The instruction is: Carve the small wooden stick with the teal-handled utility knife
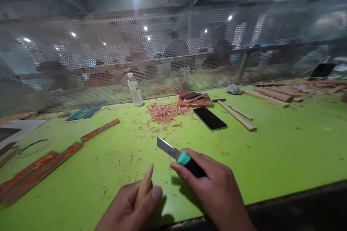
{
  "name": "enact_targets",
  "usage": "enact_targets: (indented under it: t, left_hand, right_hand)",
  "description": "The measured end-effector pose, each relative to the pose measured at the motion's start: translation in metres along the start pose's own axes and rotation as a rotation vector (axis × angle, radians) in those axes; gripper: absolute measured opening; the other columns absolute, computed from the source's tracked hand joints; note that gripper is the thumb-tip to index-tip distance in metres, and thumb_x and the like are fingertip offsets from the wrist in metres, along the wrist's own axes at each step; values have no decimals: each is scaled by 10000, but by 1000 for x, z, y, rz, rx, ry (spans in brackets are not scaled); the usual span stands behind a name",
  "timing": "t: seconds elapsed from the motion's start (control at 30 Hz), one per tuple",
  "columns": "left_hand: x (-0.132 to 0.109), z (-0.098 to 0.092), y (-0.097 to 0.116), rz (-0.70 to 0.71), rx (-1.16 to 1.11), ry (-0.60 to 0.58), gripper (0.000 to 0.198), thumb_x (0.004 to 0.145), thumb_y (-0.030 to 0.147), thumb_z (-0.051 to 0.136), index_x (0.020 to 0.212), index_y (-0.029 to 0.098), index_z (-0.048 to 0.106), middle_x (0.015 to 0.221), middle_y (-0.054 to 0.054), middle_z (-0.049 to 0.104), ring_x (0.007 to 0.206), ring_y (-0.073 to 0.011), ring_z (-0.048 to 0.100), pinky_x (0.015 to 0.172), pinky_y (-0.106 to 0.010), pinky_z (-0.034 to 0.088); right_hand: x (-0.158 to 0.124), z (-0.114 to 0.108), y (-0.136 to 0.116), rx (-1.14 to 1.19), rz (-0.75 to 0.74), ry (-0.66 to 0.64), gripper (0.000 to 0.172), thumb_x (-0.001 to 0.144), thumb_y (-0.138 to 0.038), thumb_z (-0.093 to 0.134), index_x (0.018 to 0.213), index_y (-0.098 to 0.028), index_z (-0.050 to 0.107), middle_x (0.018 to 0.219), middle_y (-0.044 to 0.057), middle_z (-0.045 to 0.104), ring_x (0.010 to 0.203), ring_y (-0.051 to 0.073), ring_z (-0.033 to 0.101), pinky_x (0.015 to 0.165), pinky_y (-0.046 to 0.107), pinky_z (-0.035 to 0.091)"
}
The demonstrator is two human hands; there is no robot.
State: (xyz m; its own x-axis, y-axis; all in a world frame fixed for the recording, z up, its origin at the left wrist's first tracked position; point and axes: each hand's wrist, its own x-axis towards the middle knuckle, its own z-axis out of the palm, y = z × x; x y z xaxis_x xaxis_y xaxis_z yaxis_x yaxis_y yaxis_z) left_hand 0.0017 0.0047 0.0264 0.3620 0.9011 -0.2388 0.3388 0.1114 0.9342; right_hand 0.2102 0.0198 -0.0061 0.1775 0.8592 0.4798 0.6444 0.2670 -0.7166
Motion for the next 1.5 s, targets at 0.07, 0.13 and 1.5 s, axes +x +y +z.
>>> enact_targets:
  t: [0.07, 0.13, 1.5]
  left_hand:
    - [1, -3, 0, -12, -57, -42, 657, 829, 865, 569, 707, 239, 411, 654, 87, 312, 622, -120, 271, 564, -294, 222]
    - [2, -5, -3, 1, -116, -92, 698, 763, 905, 615, 718, 234, 430, 664, 86, 319, 624, -117, 262, 561, -288, 213]
    - [4, -4, -18, 117, -424, -164, 653, 822, 684, 798, 1226, 186, 678, 1092, -58, 648, 1056, -229, 556, 990, -343, 425]
  right_hand:
    - [0, -1, -1, 23, -1, -22, 309, 891, -549, 751, 1014, -279, 837, 924, -34, 849, 785, 202, 774, 756, 241, 569]
    - [-2, -2, 0, 57, -26, -61, 257, 887, -502, 770, 1012, -286, 832, 964, -31, 854, 825, 199, 784, 779, 234, 568]
    - [-5, -3, 7, 79, -306, -334, 326, 864, -533, 811, 1094, -302, 822, 866, 4, 831, 714, 204, 778, 634, 259, 577]
